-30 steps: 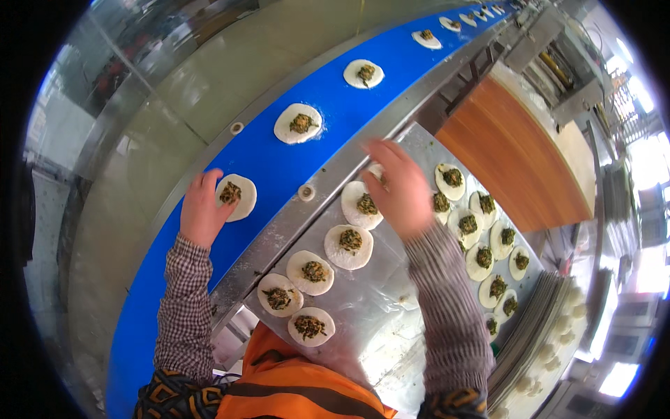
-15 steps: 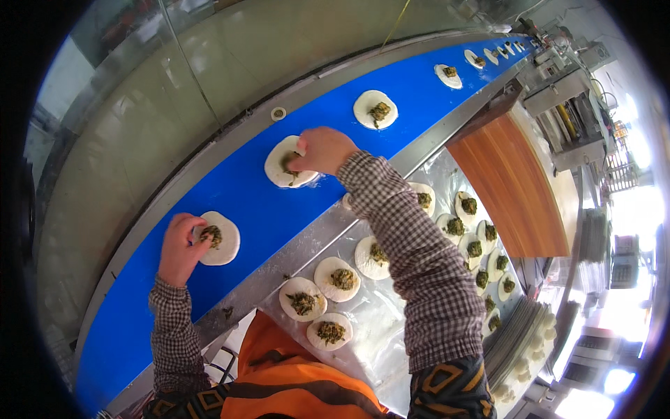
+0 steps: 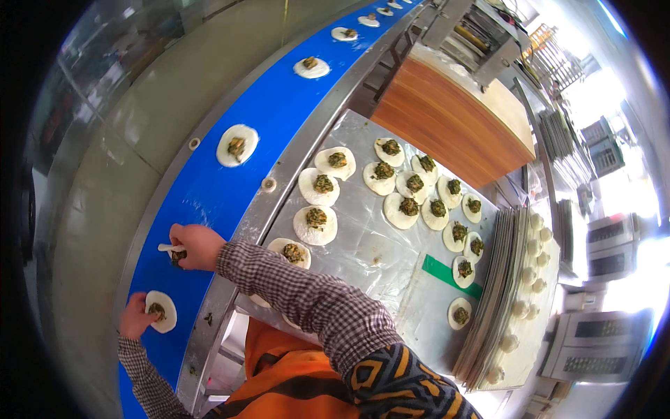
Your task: The person repeatedly picks up round dough discs with green filling from a blue conveyor belt, pleats the edges to seal them into dumplings, and places the finished dumplings onto a stack of trays. The process continues throughout the clip.
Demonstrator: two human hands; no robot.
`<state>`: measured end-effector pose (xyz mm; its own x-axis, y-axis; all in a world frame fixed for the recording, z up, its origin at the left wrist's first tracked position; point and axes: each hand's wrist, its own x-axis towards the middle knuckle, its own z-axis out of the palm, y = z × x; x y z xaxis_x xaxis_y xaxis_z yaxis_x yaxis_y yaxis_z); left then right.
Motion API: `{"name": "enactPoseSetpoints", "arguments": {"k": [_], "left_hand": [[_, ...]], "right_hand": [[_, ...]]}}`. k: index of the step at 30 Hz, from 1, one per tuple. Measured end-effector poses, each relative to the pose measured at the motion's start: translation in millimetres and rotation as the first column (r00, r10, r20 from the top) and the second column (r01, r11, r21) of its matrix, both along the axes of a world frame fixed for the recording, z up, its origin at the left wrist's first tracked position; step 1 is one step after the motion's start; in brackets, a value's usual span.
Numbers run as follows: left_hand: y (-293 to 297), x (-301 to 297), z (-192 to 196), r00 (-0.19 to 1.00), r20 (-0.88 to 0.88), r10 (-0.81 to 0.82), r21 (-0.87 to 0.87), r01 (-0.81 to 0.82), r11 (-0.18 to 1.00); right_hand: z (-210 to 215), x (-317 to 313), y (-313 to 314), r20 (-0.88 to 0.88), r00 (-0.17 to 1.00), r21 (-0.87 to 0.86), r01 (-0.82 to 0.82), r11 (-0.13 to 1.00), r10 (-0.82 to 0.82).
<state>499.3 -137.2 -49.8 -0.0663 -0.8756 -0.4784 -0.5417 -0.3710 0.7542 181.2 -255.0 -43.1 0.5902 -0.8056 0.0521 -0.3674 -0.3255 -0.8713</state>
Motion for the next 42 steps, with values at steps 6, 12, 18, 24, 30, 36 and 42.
{"name": "enactPoseSetpoints", "arguments": {"k": [6,12,18,24,30,36,42], "left_hand": [[35,-2,26,0.931,0.363,-0.037,0.094,0.003,0.996],[21,-85,69,0.948,-0.253,0.194,0.046,-0.189,0.981],[-94,-264,64,0.558,-0.820,0.126,0.249,0.151,0.957],[-163,-472,15,0.606,-0.771,-0.194,0.273,0.590,0.760],[-170,-542,-33,0.544,-0.037,-0.839,-0.012,0.839,0.544],[-130,-516,10,0.545,0.548,-0.635,-0.298,0.836,0.461],[-173,-299,47,0.932,0.358,0.049,-0.740,0.251,0.624]], "right_hand": [[31,-168,-19,0.488,0.832,0.375,0.074,0.924,-0.265],[23,-355,-98,0.106,0.652,0.420,0.655,0.628,-0.751],[-24,-399,-147,-0.047,0.705,0.525,0.620,0.583,-0.707],[-15,-405,-115,-0.415,0.543,-0.393,0.617,0.682,-0.730],[25,-429,-21,-0.114,0.805,-0.175,0.561,0.809,-0.582],[57,-386,-5,-0.207,0.765,-0.026,0.619,0.785,-0.610],[45,-301,-107,-0.114,0.867,-0.308,0.434,0.847,-0.486]]}}
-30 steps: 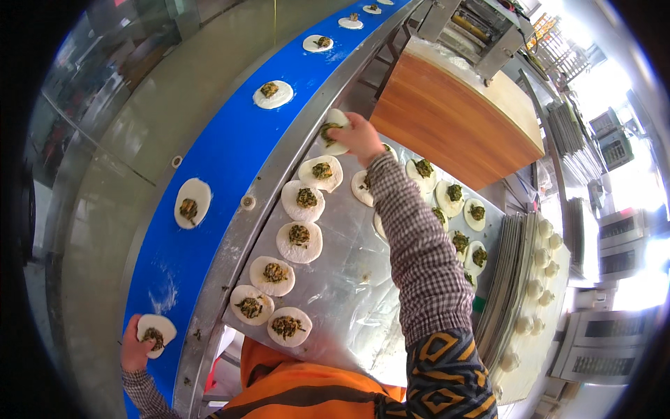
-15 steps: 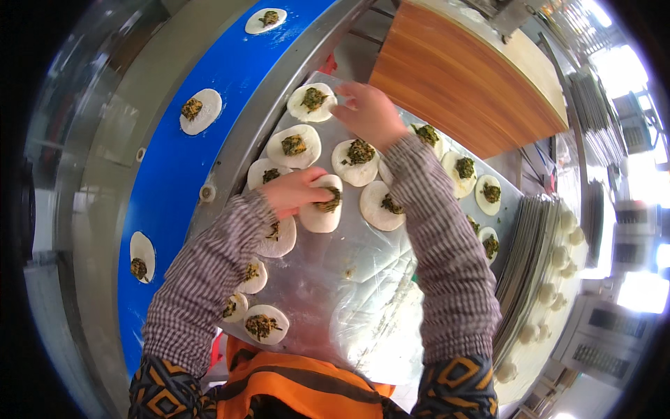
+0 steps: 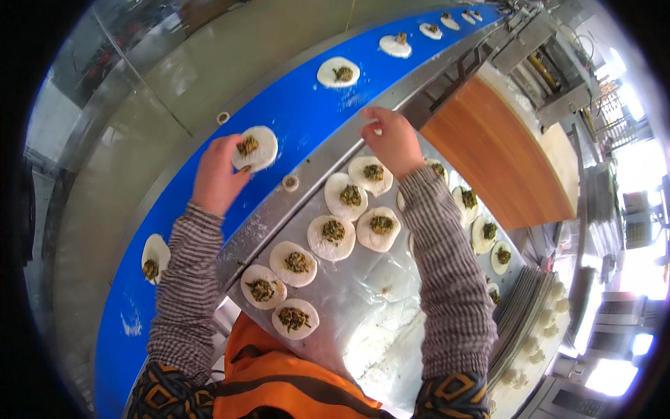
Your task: The person repeatedly picks up round dough discs with green filling from a blue conveyor belt, pleats the edges to seal them into dumplings, and places the finished dumplings onto a stack of trays. The process continues throughout the clip.
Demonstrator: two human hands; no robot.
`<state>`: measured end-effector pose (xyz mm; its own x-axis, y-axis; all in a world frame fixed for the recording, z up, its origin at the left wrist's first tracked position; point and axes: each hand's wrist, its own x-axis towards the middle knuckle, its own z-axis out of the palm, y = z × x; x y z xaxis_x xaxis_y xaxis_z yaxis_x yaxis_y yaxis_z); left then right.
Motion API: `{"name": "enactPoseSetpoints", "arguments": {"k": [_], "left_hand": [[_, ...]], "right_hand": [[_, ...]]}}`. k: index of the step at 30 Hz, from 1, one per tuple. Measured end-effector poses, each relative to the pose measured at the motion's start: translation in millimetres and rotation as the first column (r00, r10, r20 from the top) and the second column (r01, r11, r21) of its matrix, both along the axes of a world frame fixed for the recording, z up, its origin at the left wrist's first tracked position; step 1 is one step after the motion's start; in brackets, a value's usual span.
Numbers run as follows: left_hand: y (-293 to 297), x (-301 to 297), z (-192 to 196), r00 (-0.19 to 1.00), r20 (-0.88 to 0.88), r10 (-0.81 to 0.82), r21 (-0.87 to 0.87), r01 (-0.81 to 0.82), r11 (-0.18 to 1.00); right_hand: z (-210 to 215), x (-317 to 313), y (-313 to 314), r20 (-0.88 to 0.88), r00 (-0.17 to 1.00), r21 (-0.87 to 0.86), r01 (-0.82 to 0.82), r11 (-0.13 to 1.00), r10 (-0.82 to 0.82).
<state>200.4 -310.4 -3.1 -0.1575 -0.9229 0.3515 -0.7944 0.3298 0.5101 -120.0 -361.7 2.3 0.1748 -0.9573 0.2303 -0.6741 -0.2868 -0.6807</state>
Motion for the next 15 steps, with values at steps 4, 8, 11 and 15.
{"name": "enactPoseSetpoints", "arguments": {"k": [4,8,11,15], "left_hand": [[-8,46,-36,0.998,0.049,-0.049,0.151,0.042,0.988],[-3,67,-54,0.998,-0.038,0.041,0.236,-0.031,0.971],[6,95,-51,0.963,-0.247,0.107,0.500,0.032,0.866],[30,122,-46,0.994,-0.085,0.065,0.411,-0.025,0.911]], "right_hand": [[-11,39,-86,-0.294,0.955,-0.134,-0.002,0.991,-0.037],[-25,71,-128,-0.559,0.815,-0.120,-0.258,0.959,0.150],[-21,85,-137,-0.652,0.694,0.090,-0.331,0.939,0.307],[-18,103,-144,-0.267,0.927,0.533,-0.086,0.842,0.264]]}}
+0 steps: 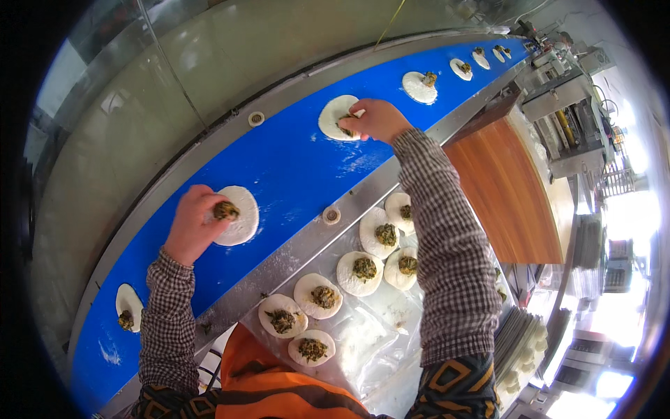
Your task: The person repeatedly picks up round dough discs with green filling from a blue conveyor belt, pleats the edges to seal them into dumplings, and places the finished dumplings onto a stack of trays. The process continues throughout the clip.
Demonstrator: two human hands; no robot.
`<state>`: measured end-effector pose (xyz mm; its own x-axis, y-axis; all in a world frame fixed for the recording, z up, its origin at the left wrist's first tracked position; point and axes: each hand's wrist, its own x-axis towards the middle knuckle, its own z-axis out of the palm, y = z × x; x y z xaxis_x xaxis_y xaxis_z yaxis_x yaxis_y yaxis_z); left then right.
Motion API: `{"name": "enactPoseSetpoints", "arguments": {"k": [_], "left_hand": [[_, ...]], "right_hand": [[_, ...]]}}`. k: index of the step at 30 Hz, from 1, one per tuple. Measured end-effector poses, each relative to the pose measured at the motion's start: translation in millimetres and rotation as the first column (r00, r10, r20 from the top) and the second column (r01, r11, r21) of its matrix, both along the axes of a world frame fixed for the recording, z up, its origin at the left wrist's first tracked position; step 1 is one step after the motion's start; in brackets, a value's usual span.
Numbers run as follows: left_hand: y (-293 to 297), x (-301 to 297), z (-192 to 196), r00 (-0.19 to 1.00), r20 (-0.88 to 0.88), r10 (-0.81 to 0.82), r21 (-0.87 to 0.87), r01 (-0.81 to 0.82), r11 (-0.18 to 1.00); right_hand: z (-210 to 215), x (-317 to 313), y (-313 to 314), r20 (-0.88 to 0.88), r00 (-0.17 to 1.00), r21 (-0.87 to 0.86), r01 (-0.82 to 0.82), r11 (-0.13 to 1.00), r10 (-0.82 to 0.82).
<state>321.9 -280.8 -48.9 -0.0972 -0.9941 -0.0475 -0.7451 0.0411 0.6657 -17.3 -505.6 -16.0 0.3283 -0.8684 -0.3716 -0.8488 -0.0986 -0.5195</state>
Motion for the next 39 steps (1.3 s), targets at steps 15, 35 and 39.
{"name": "enactPoseSetpoints", "arguments": {"k": [15,35,39], "left_hand": [[46,115,9,0.994,-0.087,-0.070,0.533,0.106,0.839],[98,-231,3,0.664,-0.364,-0.653,0.510,0.729,0.456],[110,-244,-6,0.611,0.158,-0.776,0.366,0.693,0.621]], "right_hand": [[-23,110,133,0.078,0.992,-0.472,-0.055,0.880,0.104],[-57,-89,405,0.449,0.354,0.447,0.706,0.549,-0.820],[-45,-86,410,0.189,0.694,-0.035,0.712,0.702,-0.694]]}}
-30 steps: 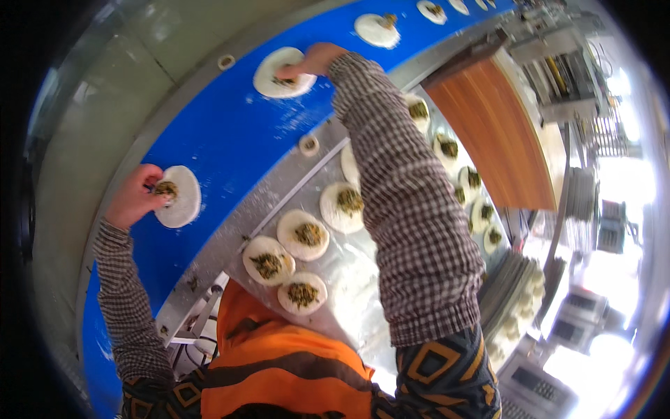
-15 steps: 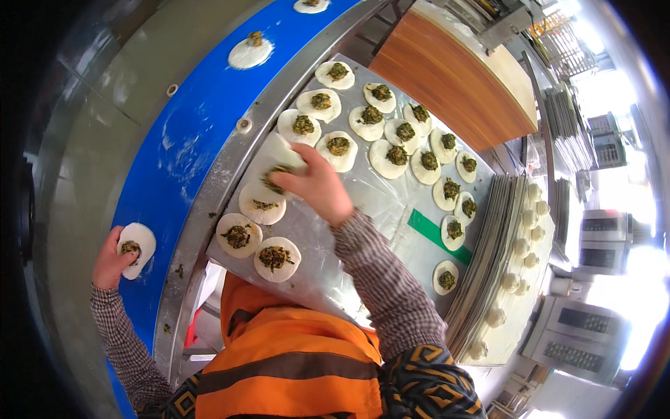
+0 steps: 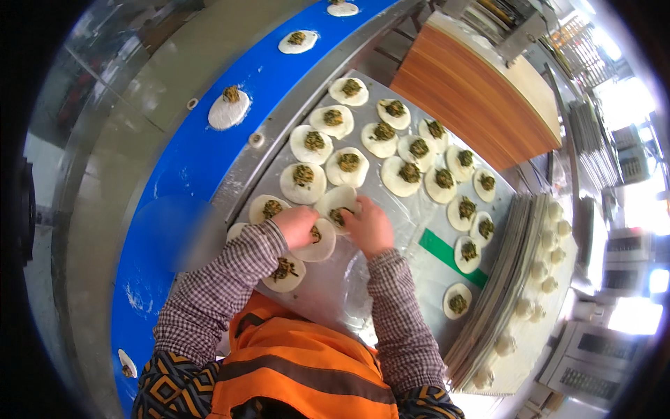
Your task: The person repeatedly picks up round dough discs with green filling from a blue conveyor belt, pleats the edges to seal them into dumplings, and places the finished dumplings onto a stack of trays. The process continues throughout the clip.
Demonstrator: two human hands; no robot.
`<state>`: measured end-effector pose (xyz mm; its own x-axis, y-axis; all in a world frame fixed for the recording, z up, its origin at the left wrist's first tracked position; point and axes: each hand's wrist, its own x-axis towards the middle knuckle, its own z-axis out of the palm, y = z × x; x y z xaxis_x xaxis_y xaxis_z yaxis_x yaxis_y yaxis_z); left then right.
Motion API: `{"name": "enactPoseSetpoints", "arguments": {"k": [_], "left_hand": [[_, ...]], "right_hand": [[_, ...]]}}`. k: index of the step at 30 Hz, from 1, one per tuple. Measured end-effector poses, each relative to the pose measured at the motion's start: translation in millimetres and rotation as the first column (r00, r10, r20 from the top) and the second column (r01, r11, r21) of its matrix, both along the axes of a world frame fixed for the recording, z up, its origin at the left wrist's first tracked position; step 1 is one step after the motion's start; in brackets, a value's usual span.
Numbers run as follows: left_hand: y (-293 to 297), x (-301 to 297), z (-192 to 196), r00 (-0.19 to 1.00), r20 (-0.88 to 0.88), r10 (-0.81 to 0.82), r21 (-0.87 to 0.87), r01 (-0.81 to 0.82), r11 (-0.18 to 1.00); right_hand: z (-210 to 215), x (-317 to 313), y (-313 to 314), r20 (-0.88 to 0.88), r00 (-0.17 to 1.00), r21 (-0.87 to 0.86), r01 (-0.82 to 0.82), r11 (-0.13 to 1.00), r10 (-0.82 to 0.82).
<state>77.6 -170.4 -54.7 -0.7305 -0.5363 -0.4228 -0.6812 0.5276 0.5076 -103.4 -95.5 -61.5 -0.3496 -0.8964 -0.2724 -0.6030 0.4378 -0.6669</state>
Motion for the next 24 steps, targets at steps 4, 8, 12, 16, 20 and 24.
{"name": "enactPoseSetpoints", "arguments": {"k": [4,8,12,16,20,24], "left_hand": [[-14,46,30,0.894,-0.375,0.245,0.017,-0.257,0.966],[-102,145,43,0.523,-0.624,0.581,-0.322,-0.849,0.418],[-141,176,19,0.665,-0.524,0.532,-0.432,-0.746,0.507],[-135,190,12,0.623,-0.425,0.657,-0.348,-0.783,0.516],[-113,236,17,0.414,-0.443,0.796,0.118,-0.853,0.509],[-86,282,18,0.386,-0.285,0.877,0.413,-0.777,0.476]], "right_hand": [[35,-7,-15,-0.356,0.934,-0.183,-0.050,0.982,-0.019],[58,-4,-119,-0.326,0.927,-0.515,-0.337,0.788,0.184],[62,34,-261,-0.410,0.819,-0.528,-0.572,0.627,0.402],[47,73,-353,-0.610,0.546,-0.252,-0.821,0.513,0.575],[40,95,-373,-0.588,0.388,-0.084,-0.902,0.424,0.709],[47,110,-371,-0.043,0.636,0.159,-0.757,0.633,0.771]]}}
